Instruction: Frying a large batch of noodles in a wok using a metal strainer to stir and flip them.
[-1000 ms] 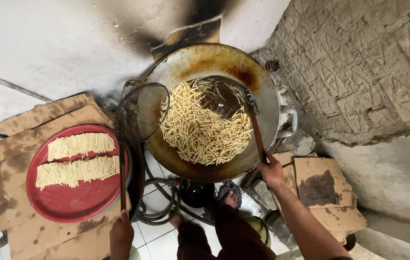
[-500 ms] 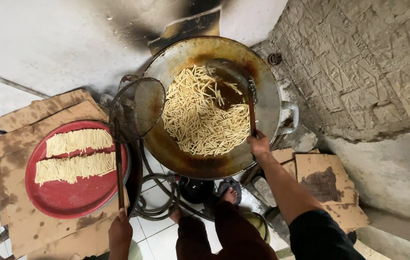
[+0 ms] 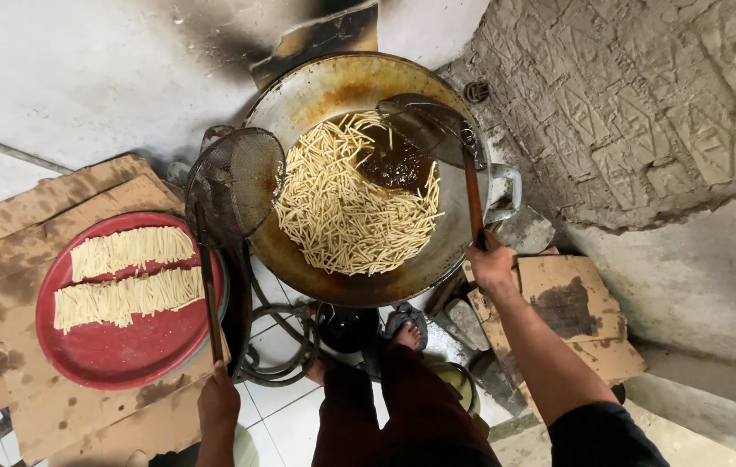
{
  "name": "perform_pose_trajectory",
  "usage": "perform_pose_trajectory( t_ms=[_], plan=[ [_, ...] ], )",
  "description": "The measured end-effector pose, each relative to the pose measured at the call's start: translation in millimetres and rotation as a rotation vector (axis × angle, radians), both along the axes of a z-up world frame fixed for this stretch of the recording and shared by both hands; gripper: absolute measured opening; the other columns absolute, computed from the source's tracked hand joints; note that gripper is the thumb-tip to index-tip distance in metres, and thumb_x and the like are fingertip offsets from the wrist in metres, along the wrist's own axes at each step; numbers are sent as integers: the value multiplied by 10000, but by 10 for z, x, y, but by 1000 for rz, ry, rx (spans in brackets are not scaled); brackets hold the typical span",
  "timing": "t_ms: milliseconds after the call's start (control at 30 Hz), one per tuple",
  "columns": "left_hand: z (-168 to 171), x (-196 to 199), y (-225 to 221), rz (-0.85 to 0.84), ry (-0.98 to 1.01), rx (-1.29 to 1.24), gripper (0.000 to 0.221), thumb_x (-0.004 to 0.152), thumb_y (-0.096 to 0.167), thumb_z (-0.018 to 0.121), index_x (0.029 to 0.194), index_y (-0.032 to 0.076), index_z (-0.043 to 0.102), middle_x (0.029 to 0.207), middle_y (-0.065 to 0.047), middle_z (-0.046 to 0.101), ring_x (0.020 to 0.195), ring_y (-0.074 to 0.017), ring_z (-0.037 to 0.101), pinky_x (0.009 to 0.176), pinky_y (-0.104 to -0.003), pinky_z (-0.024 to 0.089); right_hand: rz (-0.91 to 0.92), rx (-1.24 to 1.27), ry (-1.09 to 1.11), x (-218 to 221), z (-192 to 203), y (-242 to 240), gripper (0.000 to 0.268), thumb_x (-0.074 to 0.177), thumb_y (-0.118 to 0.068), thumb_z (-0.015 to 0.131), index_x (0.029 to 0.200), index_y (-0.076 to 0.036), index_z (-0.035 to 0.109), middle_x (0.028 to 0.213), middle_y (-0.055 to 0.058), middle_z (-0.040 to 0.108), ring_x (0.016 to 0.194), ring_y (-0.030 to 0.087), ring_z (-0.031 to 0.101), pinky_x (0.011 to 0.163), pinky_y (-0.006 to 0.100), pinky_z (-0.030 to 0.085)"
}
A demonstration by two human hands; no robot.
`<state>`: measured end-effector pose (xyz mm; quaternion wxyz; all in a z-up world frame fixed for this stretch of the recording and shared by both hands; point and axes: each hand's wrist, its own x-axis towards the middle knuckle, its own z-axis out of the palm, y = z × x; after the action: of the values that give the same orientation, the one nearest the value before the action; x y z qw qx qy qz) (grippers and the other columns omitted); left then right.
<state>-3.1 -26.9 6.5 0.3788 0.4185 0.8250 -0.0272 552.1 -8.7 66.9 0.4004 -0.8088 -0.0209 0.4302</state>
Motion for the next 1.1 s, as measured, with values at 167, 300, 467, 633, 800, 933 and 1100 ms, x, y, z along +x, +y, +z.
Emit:
perform_pose_trajectory(
  t_ms=[167, 300, 467, 633, 800, 933, 1100],
  plan=[
    [-7, 11, 2, 17, -16, -2, 819, 1117, 556, 175, 1267, -70, 682, 1238, -337, 694, 1181, -543, 613, 979, -614, 448, 152, -233, -121, 29, -602, 130, 421, 1002, -109, 598, 1421, -144, 581, 1223, 97, 725, 748, 181, 695, 631, 278, 616],
    [259, 94, 75, 54, -53, -39, 792, 1122, 529, 195, 1320, -82, 658, 1301, -319, 672, 1230, -518, 599, 1008, -598, 449, 330, -369, -141, -2, -887, 136, 334, 1086, -91, 439, 1407, -47, 522, 1185, 195, 687, 842, 279, 712, 682, 374, 641],
    [266, 22, 20, 93, -90, -41, 763, 1114, 525, 227, 1291, -61, 682, 1273, -295, 695, 1224, -498, 609, 1015, -579, 453, 292, -375, 42, -158, -667, -185, 304, 1079, -56, 438, 1359, 63, 422, 882, 189, 602, 651, 275, 618, 517, 387, 588],
    [130, -45, -21, 81, -136, -30, 744, 1106, 507, 242, 1264, -58, 700, 1246, -266, 725, 1205, -469, 638, 1001, -563, 468, 379, -378, 174, -615, -539, -421, 123, 901, 94, 580, 1004, 153, 613, 747, 238, 678, 566, 325, 664, 515, 392, 567],
    [-71, -104, -76, 128, -232, -23, 452, 1076, 379, 494, 1138, -14, 711, 953, -181, 744, 836, -315, 670, 739, -455, 497, 161, -151, 477, -1413, -1456, -441, 203, 891, -47, 674, 724, 58, 623, 644, 209, 665, 531, 295, 641, 510, 411, 548],
    [-184, -74, -12, 140, -301, 54, 406, 1055, 323, 515, 984, -36, 691, 853, -181, 707, 766, -292, 600, 712, -446, 465, 180, 131, 602, -2052, -1673, 191, 211, 909, -35, 628, 718, 53, 614, 668, 198, 646, 587, 309, 647, 594, 361, 537],
    [273, 1, 101, 115, -260, 9, 456, 1047, 390, 470, 1149, 9, 698, 1008, -184, 755, 881, -332, 680, 774, -451, 490, 212, 61, 441, -2442, -1113, 402, 258, 873, -10, 635, 624, 39, 587, 583, 185, 616, 511, 283, 645, 471, 370, 521]
  ],
)
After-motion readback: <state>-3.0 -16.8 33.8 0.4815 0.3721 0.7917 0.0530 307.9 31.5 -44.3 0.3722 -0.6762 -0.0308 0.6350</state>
